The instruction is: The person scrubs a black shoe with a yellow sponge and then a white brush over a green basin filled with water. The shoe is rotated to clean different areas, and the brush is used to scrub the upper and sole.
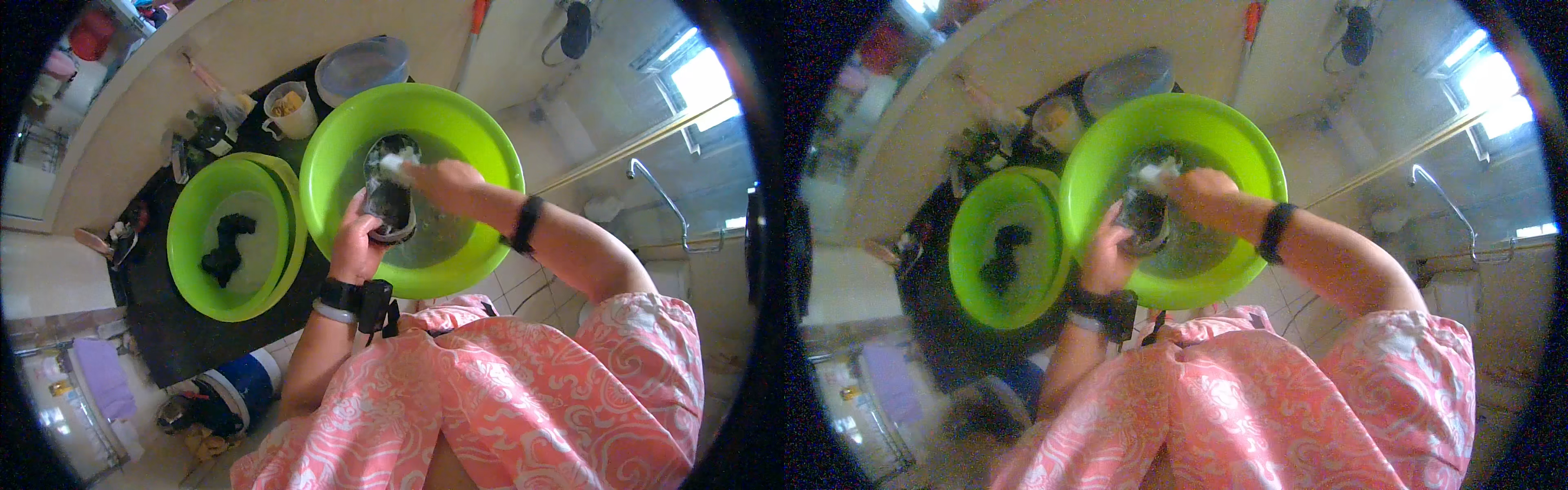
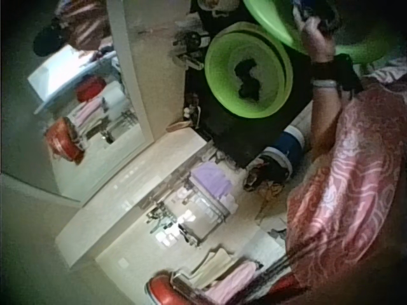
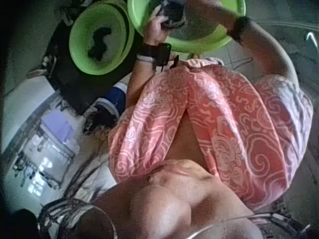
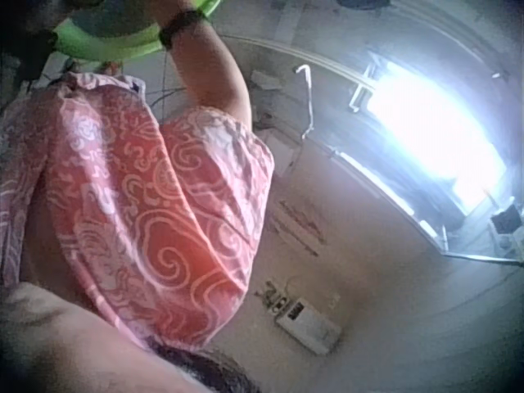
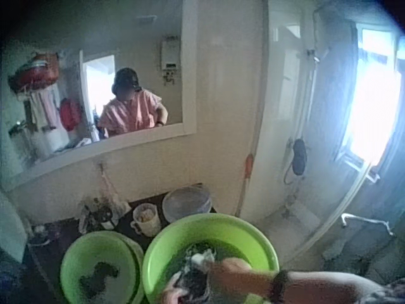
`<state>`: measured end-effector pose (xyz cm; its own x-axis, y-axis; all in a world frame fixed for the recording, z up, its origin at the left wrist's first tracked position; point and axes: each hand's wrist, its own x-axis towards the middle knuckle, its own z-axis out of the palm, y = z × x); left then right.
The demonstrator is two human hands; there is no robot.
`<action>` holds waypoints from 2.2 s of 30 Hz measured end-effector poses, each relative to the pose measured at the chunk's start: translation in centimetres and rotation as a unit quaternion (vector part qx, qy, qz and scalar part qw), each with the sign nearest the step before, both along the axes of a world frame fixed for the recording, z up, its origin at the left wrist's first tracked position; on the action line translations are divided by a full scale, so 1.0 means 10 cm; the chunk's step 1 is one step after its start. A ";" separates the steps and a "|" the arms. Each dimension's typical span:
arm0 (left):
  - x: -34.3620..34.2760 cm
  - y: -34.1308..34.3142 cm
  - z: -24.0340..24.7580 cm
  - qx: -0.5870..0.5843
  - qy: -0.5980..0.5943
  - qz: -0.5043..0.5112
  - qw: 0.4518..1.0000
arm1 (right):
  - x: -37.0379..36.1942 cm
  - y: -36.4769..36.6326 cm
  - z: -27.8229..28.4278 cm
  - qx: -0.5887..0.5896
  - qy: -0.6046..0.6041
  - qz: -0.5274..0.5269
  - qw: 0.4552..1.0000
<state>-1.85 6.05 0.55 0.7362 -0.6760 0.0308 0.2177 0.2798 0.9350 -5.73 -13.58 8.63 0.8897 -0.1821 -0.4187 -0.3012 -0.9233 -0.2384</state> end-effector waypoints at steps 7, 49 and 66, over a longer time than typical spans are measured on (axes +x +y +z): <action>0.03 -0.02 -0.01 -0.040 0.146 0.030 0.988 | -0.15 0.05 0.00 0.145 0.067 -0.050 0.986; 0.13 -0.02 -0.19 -0.016 0.421 0.064 0.905 | 0.16 -0.39 -0.42 0.217 -0.027 -0.013 0.976; 0.18 0.06 -0.07 -0.196 0.598 0.031 0.776 | 0.13 -0.39 -0.30 0.245 -0.100 -0.155 0.952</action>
<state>-0.04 6.62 -0.19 0.4271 -0.7494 -0.5059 0.8394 0.5366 -0.0863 -4.47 -17.44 5.59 0.8954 -0.2754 -0.3499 -0.4453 -0.5595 -0.6990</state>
